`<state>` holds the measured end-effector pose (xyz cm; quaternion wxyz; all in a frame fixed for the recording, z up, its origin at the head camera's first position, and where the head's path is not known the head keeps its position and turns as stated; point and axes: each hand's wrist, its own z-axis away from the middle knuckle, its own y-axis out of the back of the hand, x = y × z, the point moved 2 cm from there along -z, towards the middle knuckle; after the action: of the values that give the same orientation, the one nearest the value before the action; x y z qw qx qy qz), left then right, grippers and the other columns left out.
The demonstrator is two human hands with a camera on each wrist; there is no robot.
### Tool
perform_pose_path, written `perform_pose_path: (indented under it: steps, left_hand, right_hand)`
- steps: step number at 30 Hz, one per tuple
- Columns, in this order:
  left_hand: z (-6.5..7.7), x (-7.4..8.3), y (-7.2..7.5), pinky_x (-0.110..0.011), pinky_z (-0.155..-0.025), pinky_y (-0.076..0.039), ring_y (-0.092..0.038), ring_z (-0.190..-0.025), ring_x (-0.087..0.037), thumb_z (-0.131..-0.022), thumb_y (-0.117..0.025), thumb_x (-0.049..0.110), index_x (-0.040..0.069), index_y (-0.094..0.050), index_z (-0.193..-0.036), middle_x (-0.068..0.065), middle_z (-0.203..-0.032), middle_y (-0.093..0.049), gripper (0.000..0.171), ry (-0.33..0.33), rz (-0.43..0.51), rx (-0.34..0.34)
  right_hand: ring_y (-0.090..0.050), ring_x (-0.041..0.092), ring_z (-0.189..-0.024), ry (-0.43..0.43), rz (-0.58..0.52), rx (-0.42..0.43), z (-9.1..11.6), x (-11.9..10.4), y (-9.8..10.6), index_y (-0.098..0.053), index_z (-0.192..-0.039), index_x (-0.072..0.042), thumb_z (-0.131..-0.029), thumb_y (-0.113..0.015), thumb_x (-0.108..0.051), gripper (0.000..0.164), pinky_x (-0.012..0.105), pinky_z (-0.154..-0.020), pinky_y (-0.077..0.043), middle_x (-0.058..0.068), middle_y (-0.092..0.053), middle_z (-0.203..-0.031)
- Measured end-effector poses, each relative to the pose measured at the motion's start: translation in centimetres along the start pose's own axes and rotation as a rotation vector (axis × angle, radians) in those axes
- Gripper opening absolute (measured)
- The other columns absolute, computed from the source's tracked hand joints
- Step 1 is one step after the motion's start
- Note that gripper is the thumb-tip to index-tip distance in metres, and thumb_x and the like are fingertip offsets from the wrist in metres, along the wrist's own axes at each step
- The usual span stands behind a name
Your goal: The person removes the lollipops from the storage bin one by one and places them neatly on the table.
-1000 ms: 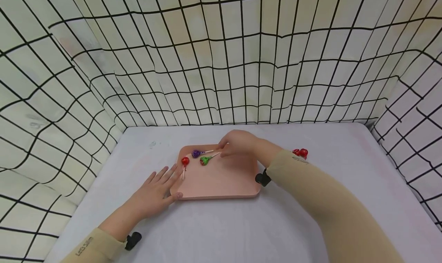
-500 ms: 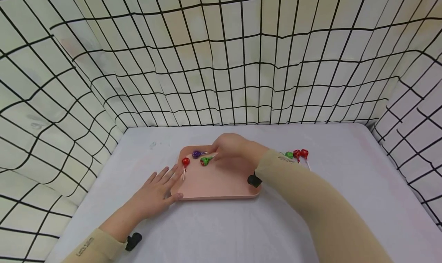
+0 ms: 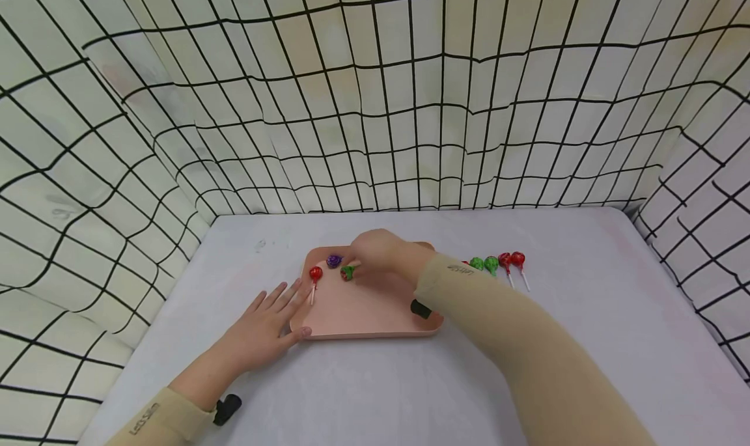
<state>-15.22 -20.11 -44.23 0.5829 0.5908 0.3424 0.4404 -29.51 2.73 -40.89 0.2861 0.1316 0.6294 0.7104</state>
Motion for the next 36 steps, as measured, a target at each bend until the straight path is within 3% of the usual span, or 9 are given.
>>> perform_pose_path:
  steps: [11, 18, 28, 36]
  left_hand:
    - [-0.1, -0.1, 0.0, -0.061, -0.117, -0.016, -0.019, -0.15, -0.035, -0.096, -0.047, 0.065, 0.022, -0.019, -0.16, -0.001, -0.165, -0.018, 0.082, -0.005, -0.004, 0.003]
    - [0.1, -0.1, 0.0, -0.062, -0.117, -0.016, -0.02, -0.149, -0.036, -0.096, -0.047, 0.063, 0.021, -0.02, -0.16, -0.002, -0.165, -0.019, 0.081, -0.003, -0.002, 0.003]
    - [0.1, 0.0, 0.1, -0.061, -0.117, -0.015, -0.019, -0.149, -0.037, -0.097, -0.044, 0.065, 0.02, -0.02, -0.16, -0.003, -0.165, -0.018, 0.081, -0.004, 0.008, -0.008]
    - [-0.1, -0.1, -0.2, -0.062, -0.117, -0.016, -0.021, -0.148, -0.038, -0.096, -0.048, 0.063, 0.019, -0.022, -0.159, -0.005, -0.164, -0.021, 0.081, -0.012, 0.022, 0.004]
  right_hand:
    - [-0.061, 0.012, -0.118, 0.013, 0.037, -0.016, -0.9, -0.1, -1.1, -0.065, -0.132, -0.031, -0.091, -0.073, -0.029, 0.042, 0.031, -0.102, -0.047, -0.013, -0.066, -0.127]
    - [-0.062, 0.014, -0.116, 0.026, 0.05, -0.046, -1.4, -0.7, -1.6, -0.065, -0.133, -0.031, -0.094, -0.07, -0.025, 0.039, 0.033, -0.103, -0.046, -0.008, -0.061, -0.135]
    - [-0.064, 0.008, -0.106, 0.062, 0.091, -0.041, -1.4, -0.8, -1.8, -0.071, -0.125, -0.029, -0.097, -0.066, -0.028, 0.029, 0.027, -0.099, -0.049, -0.012, -0.067, -0.123]
    - [-0.063, 0.011, -0.106, 0.008, 0.012, -0.076, -1.0, -0.5, -1.6, -0.073, -0.123, -0.024, -0.095, -0.068, -0.021, 0.028, 0.029, -0.1, -0.047, -0.009, -0.07, -0.119]
